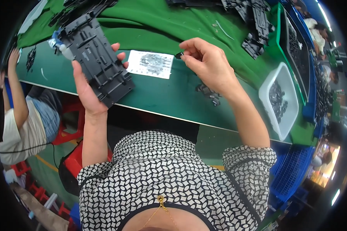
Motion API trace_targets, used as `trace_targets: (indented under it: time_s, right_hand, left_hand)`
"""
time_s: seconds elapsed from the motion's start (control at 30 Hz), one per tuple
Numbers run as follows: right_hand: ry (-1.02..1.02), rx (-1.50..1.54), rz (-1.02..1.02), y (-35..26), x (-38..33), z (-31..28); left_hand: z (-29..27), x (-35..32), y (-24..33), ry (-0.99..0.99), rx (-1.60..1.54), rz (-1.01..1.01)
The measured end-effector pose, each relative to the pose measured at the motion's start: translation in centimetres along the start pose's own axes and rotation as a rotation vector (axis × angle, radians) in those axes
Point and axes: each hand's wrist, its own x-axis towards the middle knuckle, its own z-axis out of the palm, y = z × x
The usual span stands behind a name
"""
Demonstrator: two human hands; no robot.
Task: Assemble small plastic components into a larger toy chassis on a factory production line.
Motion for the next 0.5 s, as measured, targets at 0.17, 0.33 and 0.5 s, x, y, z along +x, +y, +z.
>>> trace_targets:
  time_s: [0.17, 0.33, 0.5]
  right_hand:
    - [0.032, -0.454, -0.258, -1.8, 1.5, 1.9]
    - [-0.008, -0.582, -0.448, -1.7, 2.7, 3.4]
    - [-0.059, -0.692, -0.448, -2.1, 2.9, 4.2]
  left_hand:
    - [-0.6, 0.2, 0.1, -0.026, 0.0, -0.008]
    - [-0.3, -0.1, 0.1, 0.027, 0.058, 0.008]
    - [0.5, -0.1, 0.2, 0.076, 0.066, 0.023]
